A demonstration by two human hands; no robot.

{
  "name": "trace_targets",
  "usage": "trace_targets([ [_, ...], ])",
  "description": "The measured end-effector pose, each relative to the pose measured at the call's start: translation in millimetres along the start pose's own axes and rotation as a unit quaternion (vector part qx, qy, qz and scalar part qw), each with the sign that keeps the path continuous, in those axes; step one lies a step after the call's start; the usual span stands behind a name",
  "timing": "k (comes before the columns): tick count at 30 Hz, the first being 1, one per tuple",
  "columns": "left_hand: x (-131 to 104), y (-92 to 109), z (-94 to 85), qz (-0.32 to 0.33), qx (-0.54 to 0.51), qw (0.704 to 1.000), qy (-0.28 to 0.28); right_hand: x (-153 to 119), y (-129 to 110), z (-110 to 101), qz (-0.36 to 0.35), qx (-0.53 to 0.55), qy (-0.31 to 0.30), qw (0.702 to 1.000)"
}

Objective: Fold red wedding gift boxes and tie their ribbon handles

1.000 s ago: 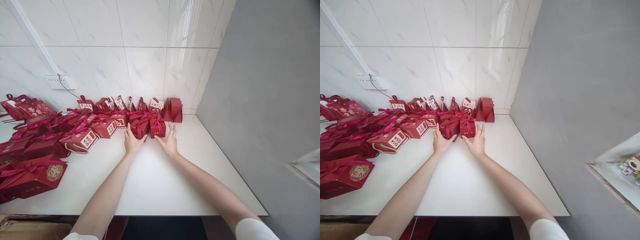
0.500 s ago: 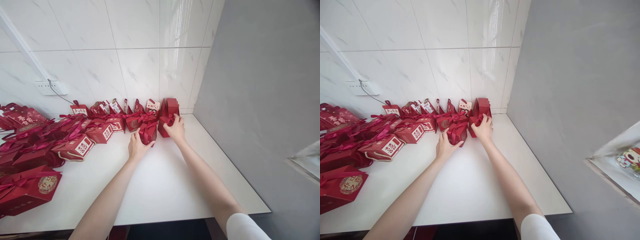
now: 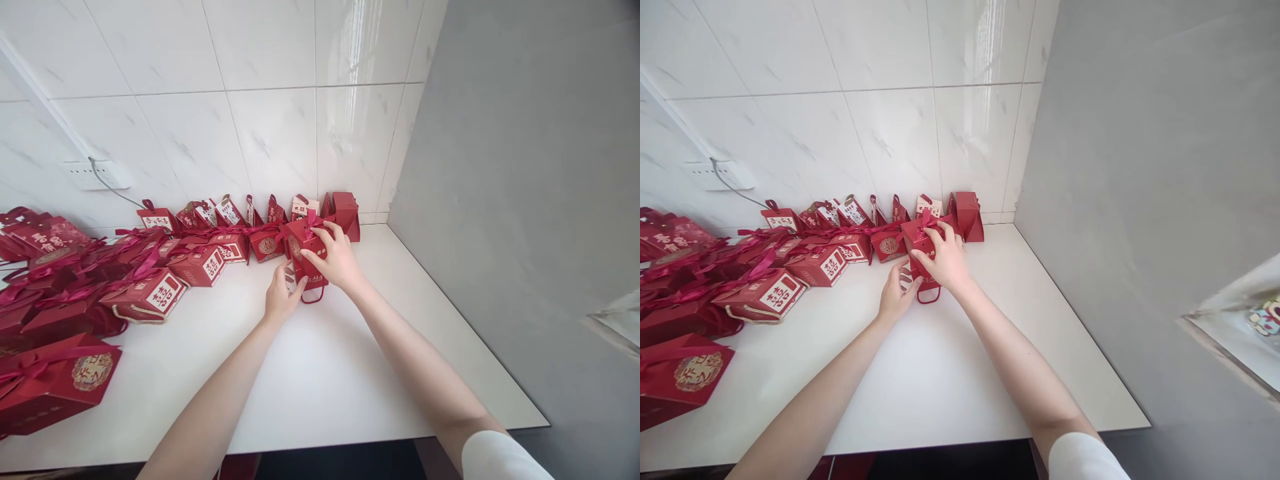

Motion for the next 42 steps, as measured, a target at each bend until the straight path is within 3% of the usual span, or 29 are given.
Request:
trace_targets([
  [3,5.1,-10.7,0.4,-0.013,-0.054,0.998,0.006,-2.0,5.3,-0.3,0.014,0.057,0.018,0.998],
  [6,9.8,-15.6,10.6,0.0,-0.106,0.994,-0.037,-7.0,11.8,3.5,0.039,0.099,0.055,0.993],
  [14,9.3,-10.3,20.4,0.038,-0.056,0.995,-0.072,-36.0,31.2,40.9,0.083,0.08,0.129,0.985],
  [18,5.6,-1.0,28.8,0.071,-0.059,0.987,-0.131,-47.8,55.2,50.8,0.133,0.103,0.12,0.978],
  [24,-1.3,8.1,43.5,0.08,0.028,0.969,-0.231,-50.8,76.2,26.4,0.136,0.043,0.131,0.981],
  [33,1.6,10.1,48.6,0.135,0.084,0.96,-0.231,-54.3,97.1,60.4,0.225,0.086,0.125,0.963],
  [37,0.9,10.1,49.0,0.144,0.082,0.957,-0.24,-52.1,118.7,47.0,0.216,0.102,0.14,0.961],
  [42,1.4,6.9,51.0,0.154,0.077,0.955,-0.241,-64.3,175.7,-5.3,0.263,0.071,0.189,0.943],
])
Point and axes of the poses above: each hand's wrist, its own x-axis towards the middle knuckle, its own z-axis out of the palm, y = z × x, the point moved 8 cm from there along x, towards the middle knuckle, and after that the axes turned 9 degrees about -y, right-handed, at the moved point
